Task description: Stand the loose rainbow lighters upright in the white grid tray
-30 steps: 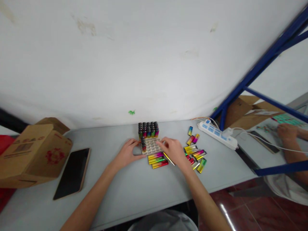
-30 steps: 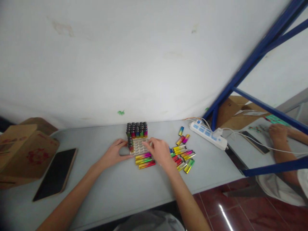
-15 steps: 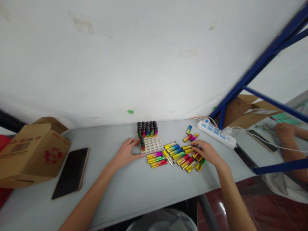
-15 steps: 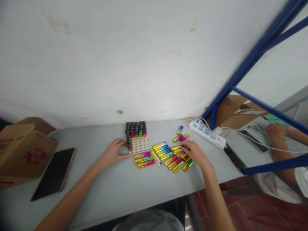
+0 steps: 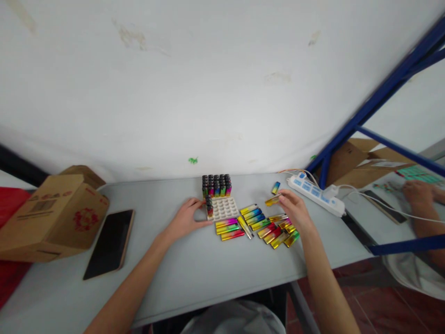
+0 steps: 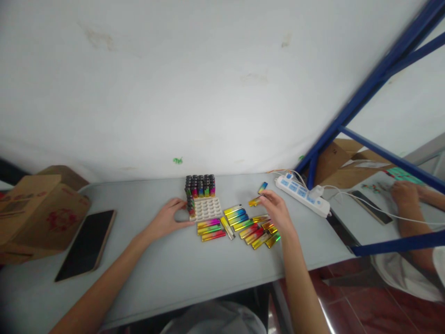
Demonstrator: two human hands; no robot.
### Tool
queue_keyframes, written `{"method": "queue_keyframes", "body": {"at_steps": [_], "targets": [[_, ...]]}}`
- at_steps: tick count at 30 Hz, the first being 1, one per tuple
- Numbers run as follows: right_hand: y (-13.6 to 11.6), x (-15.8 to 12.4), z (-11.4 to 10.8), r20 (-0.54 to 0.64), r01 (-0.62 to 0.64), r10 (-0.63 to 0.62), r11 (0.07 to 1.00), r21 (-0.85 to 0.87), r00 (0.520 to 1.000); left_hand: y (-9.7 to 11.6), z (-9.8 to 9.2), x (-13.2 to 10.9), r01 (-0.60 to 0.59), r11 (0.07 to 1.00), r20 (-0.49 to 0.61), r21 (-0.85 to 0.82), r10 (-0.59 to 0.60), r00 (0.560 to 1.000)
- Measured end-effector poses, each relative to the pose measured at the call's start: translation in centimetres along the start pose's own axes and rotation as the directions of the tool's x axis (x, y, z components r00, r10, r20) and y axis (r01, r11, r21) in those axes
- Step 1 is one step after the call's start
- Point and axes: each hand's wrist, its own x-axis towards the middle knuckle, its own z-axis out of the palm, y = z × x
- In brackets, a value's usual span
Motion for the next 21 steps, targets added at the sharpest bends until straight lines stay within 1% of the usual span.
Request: {"method": "queue_keyframes", "body": {"at_steps": [2, 3, 4, 6, 8, 9, 11, 13, 14, 15, 17, 19, 21], "targets": [[-0.5, 0.3, 2.4, -0.046, -0.076, 0.088, 0.97, 0.23, 0.995, 0.0, 0.0, 0.0, -0.008, 1.0, -0.007, -0.001, 0.008, 1.0], [-1.0, 0.4, 3.7, -0.037, -0.107, 0.124, 0.945, 0.31, 0.992, 0.0, 0.1, 0.0, -0.011, 1.0, -0.009, 0.0, 0.011, 1.0], [-1.5, 0.4, 5.0, -0.009, -0.132, 0.145, 0.92, 0.37, 0.989, 0.0, 0.1, 0.0, -0.012, 1.0, -0.009, 0.002, 0.012, 1.0], [-2.7, 0.4, 7.6, 0.08, -0.169, 0.149, 0.886, 0.431, 0.986, 0.0, 0.0, 0.0, -0.013, 1.0, -0.007, 0.004, 0.014, 1.0], [-3.8, 0.0, 9.9, 0.216, -0.207, 0.124, 0.883, 0.421, 0.969, 0.1, 0.0, 0.0, -0.016, 1.0, -0.007, -0.001, 0.016, 1.0], [-4.1, -0.3, 11.1, 0.295, -0.231, 0.116, 0.89, 0.393, 0.948, 0.1, 0.0, 0.0, -0.017, 1.0, -0.008, -0.003, 0.017, 1.0], [-4.3, -1.1, 13.2, 0.444, -0.285, 0.131, 0.91, 0.301, 0.887, 0.2, 0.0, 0.0, -0.017, 1.0, -0.01, -0.005, 0.017, 1.0], [-3.9, -1.9, 15.2, 0.533, -0.312, 0.162, 0.928, 0.205, 0.831, 0.3, 0.0, 0.0, -0.015, 1.0, -0.007, -0.004, 0.015, 1.0], [-3.4, -2.3, 16.0, 0.543, -0.311, 0.175, 0.935, 0.169, 0.821, 0.4, 0.0, 0.0, -0.013, 1.0, -0.005, -0.003, 0.013, 1.0], [-2.8, -2.6, 16.8, 0.532, -0.309, 0.191, 0.941, 0.141, 0.825, 0.4, -0.1, 0.0, -0.011, 1.0, -0.002, -0.002, 0.011, 1.0], [-1.5, -3.1, 17.9, 0.46, -0.327, 0.254, 0.941, 0.085, 0.851, 0.5, -0.1, 0.0, -0.008, 1.0, 0.005, -0.001, 0.008, 1.0], [-0.3, -3.3, 18.6, 0.381, -0.387, 0.349, 0.922, 0.027, 0.856, 0.6, -0.1, 0.0, -0.005, 1.0, 0.01, -0.001, 0.005, 1.0], [0.7, -3.5, 18.9, 0.34, -0.423, 0.401, 0.906, -0.008, 0.851, 0.6, -0.2, 0.0, -0.005, 1.0, 0.011, -0.002, 0.005, 1.0]]}}
